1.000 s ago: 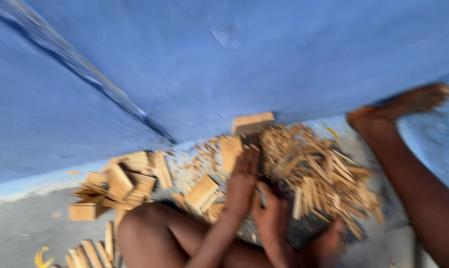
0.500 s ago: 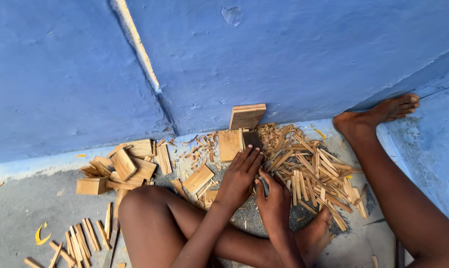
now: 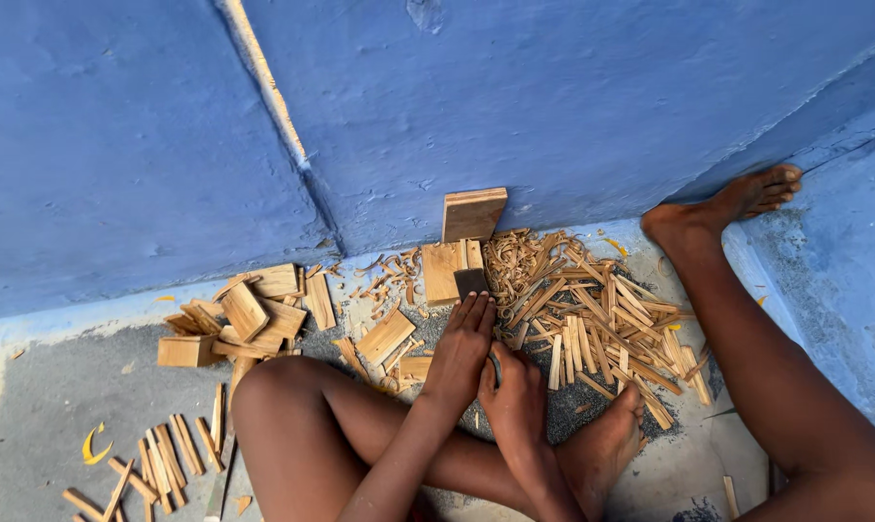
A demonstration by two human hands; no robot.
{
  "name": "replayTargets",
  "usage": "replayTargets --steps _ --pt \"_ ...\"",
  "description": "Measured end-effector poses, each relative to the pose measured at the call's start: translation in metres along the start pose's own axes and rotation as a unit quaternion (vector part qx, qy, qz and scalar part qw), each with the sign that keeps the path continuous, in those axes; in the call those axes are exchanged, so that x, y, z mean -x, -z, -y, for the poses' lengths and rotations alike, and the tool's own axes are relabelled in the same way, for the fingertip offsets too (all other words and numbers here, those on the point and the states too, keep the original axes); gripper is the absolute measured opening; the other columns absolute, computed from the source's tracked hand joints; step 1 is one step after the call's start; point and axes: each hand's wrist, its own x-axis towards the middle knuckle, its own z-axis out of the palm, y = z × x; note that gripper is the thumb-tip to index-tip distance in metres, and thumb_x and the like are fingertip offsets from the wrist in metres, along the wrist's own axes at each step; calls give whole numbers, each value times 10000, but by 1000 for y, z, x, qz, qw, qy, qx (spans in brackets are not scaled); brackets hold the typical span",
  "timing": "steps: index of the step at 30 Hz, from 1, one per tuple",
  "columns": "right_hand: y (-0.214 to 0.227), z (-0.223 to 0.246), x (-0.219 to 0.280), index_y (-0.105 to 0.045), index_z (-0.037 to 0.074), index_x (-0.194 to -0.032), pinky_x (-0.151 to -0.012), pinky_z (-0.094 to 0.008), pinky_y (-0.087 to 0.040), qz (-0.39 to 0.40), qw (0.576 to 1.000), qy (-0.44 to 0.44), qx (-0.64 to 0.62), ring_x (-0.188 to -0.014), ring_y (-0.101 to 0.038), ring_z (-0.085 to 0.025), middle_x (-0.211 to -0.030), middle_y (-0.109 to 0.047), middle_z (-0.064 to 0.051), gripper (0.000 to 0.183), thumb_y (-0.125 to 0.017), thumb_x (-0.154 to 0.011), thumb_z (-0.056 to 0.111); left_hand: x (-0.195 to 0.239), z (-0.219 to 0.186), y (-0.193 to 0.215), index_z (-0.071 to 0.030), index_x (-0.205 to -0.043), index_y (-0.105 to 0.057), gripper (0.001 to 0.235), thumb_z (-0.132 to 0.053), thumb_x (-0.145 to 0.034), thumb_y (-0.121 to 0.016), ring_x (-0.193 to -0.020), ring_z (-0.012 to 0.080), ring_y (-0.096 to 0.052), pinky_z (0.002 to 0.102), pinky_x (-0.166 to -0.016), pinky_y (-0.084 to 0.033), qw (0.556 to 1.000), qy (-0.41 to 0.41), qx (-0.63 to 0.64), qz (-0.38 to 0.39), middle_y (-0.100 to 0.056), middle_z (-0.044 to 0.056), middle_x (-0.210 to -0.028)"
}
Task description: The person sits on the floor and uses a hand chisel to carve small rectangular wooden blocks. They hold the wood with their left hand and strike the chisel with their right hand to shave off thin layers, creating wood shavings that accumulate on the floor.
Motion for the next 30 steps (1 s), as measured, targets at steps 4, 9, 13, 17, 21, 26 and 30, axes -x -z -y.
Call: replayTargets --steps 4,9,13,17,21,26,30 --pt "-3 2 0 -716 -5 -1089 -718 -515 -559 15 999 -38 16 -836 -695 -466 -921 -719 -264 269 -679 -827 40 -1 3 -6 129 -1422 -507 638 28 -793 -554 -1445 429 -447 454 -1248 -302 999 12 34 -33 -505 306 -1504" --pt "-9 9 0 -736 29 -1064 -713 -510 -556 -1 997 -50 53 -819 -696 -458 -934 -723 -248 226 -691 -849 82 1 5 1 111 -1436 -513 616 10 -829 -541 -1461 456 -430 461 -1258 -298 984 51 161 -52 -508 304 -1509" --pt "-16 17 7 -732 10 -1092 -731 -522 -537 3 999 -30 40 -843 -674 -472 -949 -707 -258 239 -662 -865 41 3 11 7 84 -1440 -507 643 -17 -808 -570 -1444 450 -424 503 -1233 -259 985 35 166 -40 -514 287 -1501" --pt "-10 16 7 -722 -8 -1082 -728 -500 -547 13 998 -54 30 -835 -693 -442 -938 -705 -250 211 -663 -886 42 5 7 5 87 -1471 -470 685 18 -795 -560 -1480 427 -408 491 -1256 -267 995 21 92 -21 -486 272 -1539" --pt "-9 10 5 -715 -35 -1076 -733 -491 -555 28 997 -64 25 -830 -701 -432 -939 -705 -244 219 -661 -874 34 1 9 -6 126 -1475 -437 792 53 -702 -598 -1477 415 -382 475 -1247 -267 999 21 22 37 -443 294 -1545" --pt "-26 -11 -30 -727 -35 -1102 -743 -480 -561 7 997 -75 -13 -859 -724 -427 -960 -732 -264 228 -683 -899 62 -32 26 -17 117 -1467 -454 747 65 -743 -632 -1491 436 -365 477 -1255 -267 997 38 59 -14 -459 300 -1523" --pt "-22 -15 -39 -742 -23 -1082 -774 -458 -571 3 997 -75 -14 -916 -735 -418 -951 -745 -266 216 -698 -891 69 -45 22 -12 136 -1442 -456 816 89 -645 -627 -1461 445 -364 489 -1232 -254 999 17 27 -6 -447 310 -1524"
